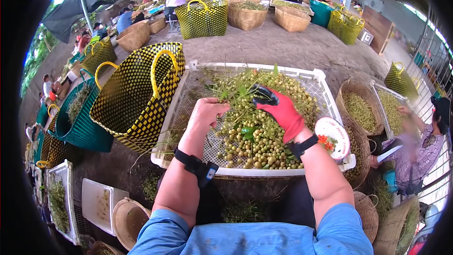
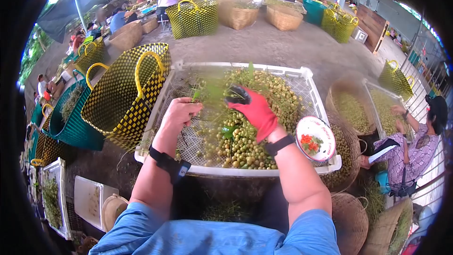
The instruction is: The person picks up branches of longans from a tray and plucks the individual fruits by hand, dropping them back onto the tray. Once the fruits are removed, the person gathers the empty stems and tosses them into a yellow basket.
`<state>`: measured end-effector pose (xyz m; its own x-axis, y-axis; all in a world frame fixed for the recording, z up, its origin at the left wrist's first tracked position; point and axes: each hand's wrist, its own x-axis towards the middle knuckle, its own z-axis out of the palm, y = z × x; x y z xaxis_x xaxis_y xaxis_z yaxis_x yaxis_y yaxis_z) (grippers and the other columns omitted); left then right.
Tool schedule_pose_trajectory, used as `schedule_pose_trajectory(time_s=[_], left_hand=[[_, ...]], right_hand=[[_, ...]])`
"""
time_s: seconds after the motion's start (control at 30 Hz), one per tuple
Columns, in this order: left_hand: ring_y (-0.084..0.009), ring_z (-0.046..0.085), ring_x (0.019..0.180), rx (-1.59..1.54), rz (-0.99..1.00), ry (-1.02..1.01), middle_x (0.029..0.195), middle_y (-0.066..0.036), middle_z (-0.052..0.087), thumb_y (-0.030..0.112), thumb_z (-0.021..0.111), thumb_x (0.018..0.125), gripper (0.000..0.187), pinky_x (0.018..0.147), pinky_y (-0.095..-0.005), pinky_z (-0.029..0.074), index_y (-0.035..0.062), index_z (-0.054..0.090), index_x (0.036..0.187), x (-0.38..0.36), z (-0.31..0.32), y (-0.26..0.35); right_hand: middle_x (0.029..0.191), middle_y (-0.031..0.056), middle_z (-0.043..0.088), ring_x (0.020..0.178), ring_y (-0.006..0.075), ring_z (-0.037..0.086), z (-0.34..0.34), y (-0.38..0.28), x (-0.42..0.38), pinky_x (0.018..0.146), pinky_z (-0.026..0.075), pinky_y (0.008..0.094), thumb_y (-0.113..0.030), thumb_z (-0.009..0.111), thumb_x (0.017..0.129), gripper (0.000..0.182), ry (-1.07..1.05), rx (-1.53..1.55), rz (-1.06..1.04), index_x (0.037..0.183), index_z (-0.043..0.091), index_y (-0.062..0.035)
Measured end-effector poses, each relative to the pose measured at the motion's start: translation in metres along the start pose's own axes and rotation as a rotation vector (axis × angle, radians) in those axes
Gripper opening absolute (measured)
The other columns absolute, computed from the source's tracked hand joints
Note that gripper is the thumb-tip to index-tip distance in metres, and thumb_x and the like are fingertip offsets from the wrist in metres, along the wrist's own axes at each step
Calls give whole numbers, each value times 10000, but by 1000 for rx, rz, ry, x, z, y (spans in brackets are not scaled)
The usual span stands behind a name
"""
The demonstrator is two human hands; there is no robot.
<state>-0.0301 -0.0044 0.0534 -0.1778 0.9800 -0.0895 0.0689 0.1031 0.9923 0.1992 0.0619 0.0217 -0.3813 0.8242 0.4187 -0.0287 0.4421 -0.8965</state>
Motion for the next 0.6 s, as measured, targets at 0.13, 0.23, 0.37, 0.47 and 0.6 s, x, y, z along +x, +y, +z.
schedule_pose_trajectory(time_s=[0.13, 0.23, 0.37, 0.47, 0.6], left_hand=[[-79, 394, 393, 48, -81, -47, 602, -9, 520, 131, 704, 761, 151, 347, -245, 299, 23, 600, 744, 0, 12, -5], [-82, 400, 392, 46, -81, -34, 604, -19, 522, 128, 704, 756, 159, 344, -252, 305, 11, 597, 751, 0, 11, -4], [-87, 396, 376, -5, -52, 18, 584, -18, 520, 133, 695, 764, 179, 333, -255, 307, 23, 583, 677, 4, 4, -9], [-88, 400, 370, -57, -55, 22, 561, -9, 514, 139, 684, 777, 214, 329, -252, 311, 40, 575, 621, 7, -3, -7], [-75, 378, 378, -204, -84, -23, 597, -5, 523, 125, 680, 789, 154, 337, -253, 316, 39, 588, 700, 4, 1, -8]], right_hand=[[979, 59, 701, 864, 105, 623, 11, 14, 2, 743, 483, 255, -137, 700, 811, 274, -11, 67, 172, 1042, 664, 5], [898, 131, 690, 820, 247, 650, 10, 15, 1, 711, 490, 349, -168, 662, 805, 187, 14, -233, 164, 933, 683, -34], [873, 191, 647, 829, 390, 603, -12, 13, 0, 726, 475, 450, -239, 602, 822, 198, 15, -791, 69, 898, 673, -70], [1004, 167, 663, 925, 322, 635, -22, 28, 0, 811, 498, 389, -223, 658, 819, 265, 3, -742, 87, 1040, 660, -76], [1207, 95, 619, 1065, 155, 593, 13, 20, -8, 956, 452, 276, -124, 793, 742, 641, -193, 40, 170, 1311, 504, -54]])
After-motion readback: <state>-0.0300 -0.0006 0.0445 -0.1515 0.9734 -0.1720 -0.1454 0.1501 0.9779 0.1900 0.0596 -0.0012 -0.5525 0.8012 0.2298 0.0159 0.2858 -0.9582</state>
